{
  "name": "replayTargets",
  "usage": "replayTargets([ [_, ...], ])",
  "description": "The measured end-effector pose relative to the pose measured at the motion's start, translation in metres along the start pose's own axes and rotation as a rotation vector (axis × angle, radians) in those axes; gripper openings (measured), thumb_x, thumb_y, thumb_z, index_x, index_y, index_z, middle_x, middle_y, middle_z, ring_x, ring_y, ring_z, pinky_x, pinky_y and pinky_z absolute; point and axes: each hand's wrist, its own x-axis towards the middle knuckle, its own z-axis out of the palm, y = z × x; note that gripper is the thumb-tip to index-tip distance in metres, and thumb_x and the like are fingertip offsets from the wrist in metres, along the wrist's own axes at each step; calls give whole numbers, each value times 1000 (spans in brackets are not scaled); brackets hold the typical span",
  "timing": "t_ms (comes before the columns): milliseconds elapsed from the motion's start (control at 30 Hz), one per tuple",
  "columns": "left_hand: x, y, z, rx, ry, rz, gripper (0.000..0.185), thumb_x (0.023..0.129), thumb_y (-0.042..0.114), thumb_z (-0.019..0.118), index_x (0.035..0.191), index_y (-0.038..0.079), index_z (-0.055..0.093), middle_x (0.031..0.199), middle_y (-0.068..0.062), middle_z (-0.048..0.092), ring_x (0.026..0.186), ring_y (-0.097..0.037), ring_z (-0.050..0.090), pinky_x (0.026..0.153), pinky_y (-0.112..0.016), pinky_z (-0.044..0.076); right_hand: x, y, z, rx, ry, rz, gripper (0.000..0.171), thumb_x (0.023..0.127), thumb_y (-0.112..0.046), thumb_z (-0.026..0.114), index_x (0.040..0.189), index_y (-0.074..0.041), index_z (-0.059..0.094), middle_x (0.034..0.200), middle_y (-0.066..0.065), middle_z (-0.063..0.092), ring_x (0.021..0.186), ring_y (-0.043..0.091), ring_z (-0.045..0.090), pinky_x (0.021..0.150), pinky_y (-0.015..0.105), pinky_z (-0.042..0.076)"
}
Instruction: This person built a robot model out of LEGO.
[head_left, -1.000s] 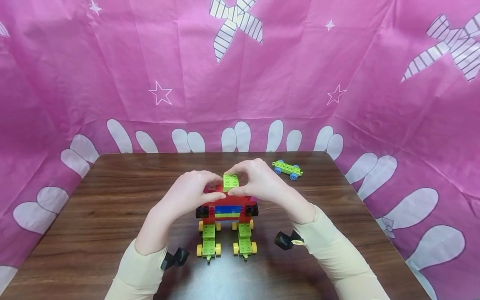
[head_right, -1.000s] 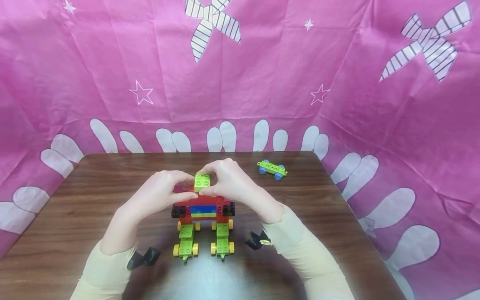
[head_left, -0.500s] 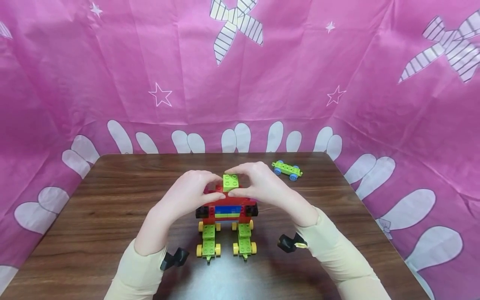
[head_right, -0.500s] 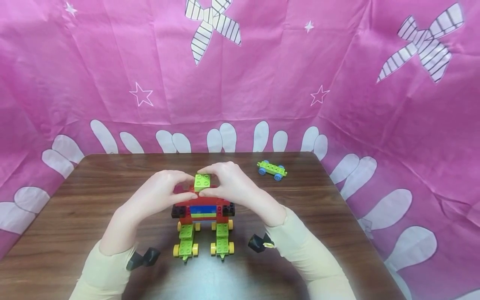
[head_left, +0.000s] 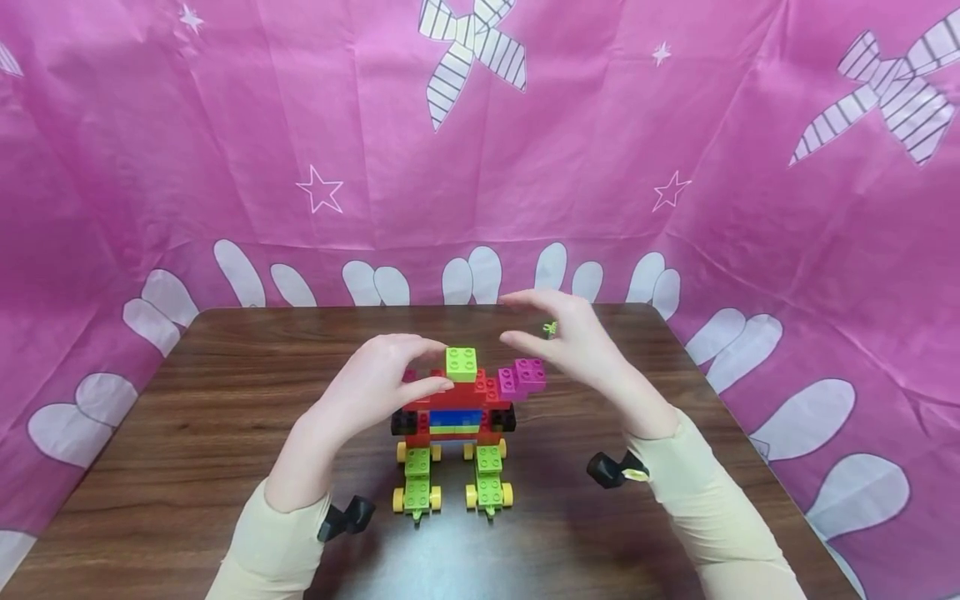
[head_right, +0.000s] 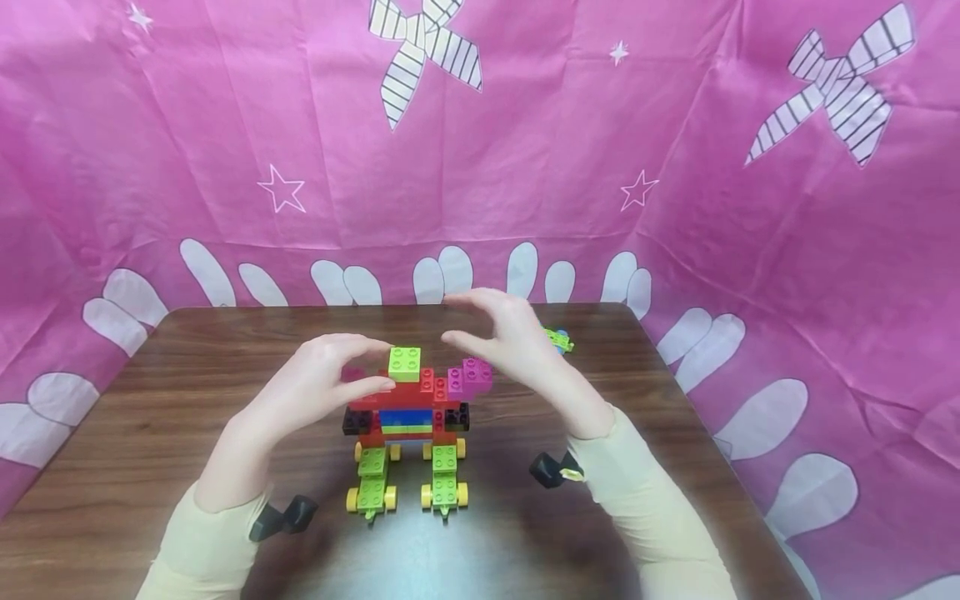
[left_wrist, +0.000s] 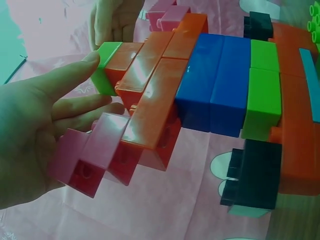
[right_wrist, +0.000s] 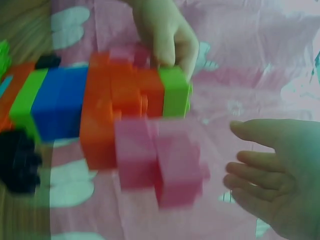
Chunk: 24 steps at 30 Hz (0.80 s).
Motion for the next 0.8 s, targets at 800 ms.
replayTargets([
  [800, 2, -3, 4, -23, -24, -52, 42, 86, 35, 75, 119, 10, 68, 113, -4, 72, 98, -19, 67, 89, -40, 55, -18, 175, 12, -53, 76, 365, 43, 85, -17, 73, 123, 2, 63, 123, 23, 65, 122, 39, 56, 104, 53, 41],
])
